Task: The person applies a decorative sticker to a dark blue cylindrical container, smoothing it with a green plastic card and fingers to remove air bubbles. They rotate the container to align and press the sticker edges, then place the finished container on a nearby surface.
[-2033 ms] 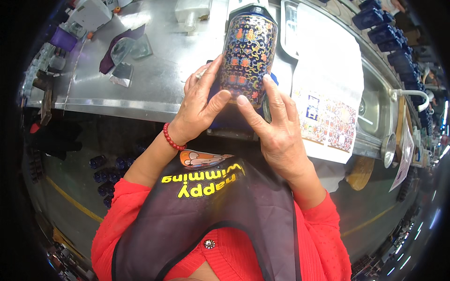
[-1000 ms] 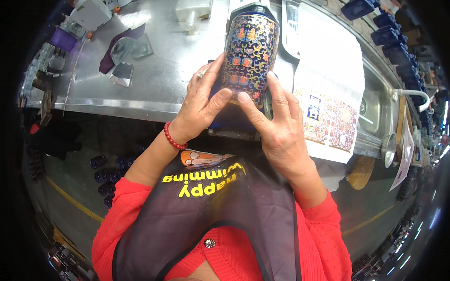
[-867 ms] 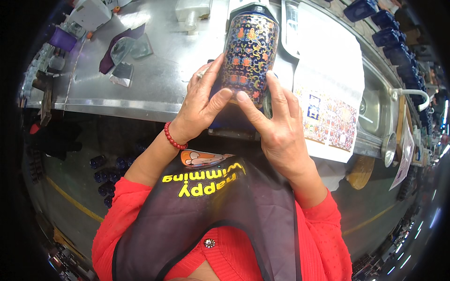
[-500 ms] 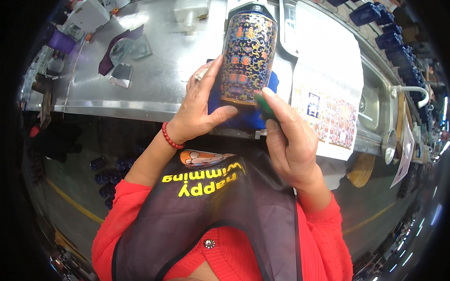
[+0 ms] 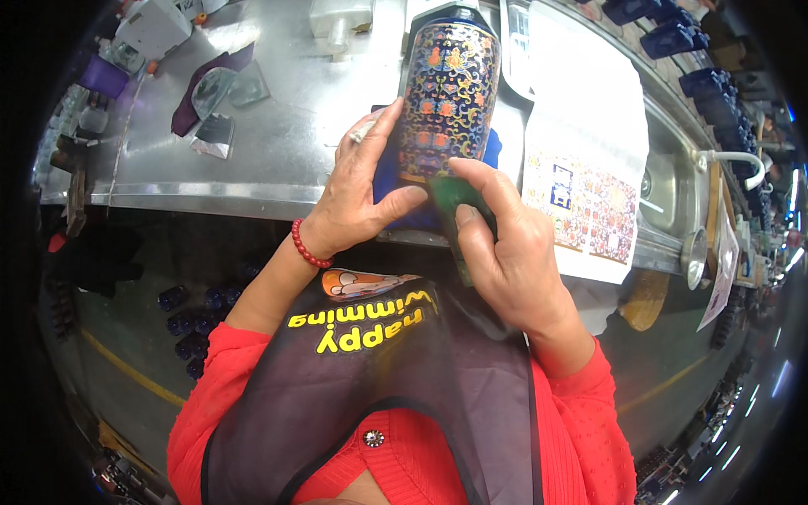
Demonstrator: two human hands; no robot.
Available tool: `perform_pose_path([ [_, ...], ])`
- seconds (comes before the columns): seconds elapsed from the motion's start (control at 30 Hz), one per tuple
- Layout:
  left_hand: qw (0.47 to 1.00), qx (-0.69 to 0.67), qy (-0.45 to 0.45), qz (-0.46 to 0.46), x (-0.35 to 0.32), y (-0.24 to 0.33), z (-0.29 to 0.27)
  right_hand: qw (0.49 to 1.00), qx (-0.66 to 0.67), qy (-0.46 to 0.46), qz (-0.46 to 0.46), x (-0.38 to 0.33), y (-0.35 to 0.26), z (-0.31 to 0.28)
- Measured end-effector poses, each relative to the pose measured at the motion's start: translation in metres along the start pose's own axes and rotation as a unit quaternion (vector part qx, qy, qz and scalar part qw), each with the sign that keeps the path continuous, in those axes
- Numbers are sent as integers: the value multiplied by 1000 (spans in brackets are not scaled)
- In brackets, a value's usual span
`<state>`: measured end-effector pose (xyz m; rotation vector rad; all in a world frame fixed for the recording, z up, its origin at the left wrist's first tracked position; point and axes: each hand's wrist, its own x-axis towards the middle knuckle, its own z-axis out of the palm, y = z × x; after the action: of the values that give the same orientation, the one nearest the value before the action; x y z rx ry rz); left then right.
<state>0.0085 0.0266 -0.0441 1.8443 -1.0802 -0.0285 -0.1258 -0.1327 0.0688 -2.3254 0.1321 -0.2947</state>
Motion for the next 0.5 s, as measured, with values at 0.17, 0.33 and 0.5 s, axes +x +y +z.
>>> perform_pose_path([
  [0.17, 1000, 2, 11, 4, 0, 1, 2, 1000, 7, -12, 14, 3, 1, 3],
  [0.33, 999, -48, 5, -2, 1, -2, 1, 998, 58, 13, 33, 2, 5, -3],
  [0.5, 998, -66, 6, 1, 0, -5, 1, 1000, -15, 6, -6, 0, 4, 1],
])
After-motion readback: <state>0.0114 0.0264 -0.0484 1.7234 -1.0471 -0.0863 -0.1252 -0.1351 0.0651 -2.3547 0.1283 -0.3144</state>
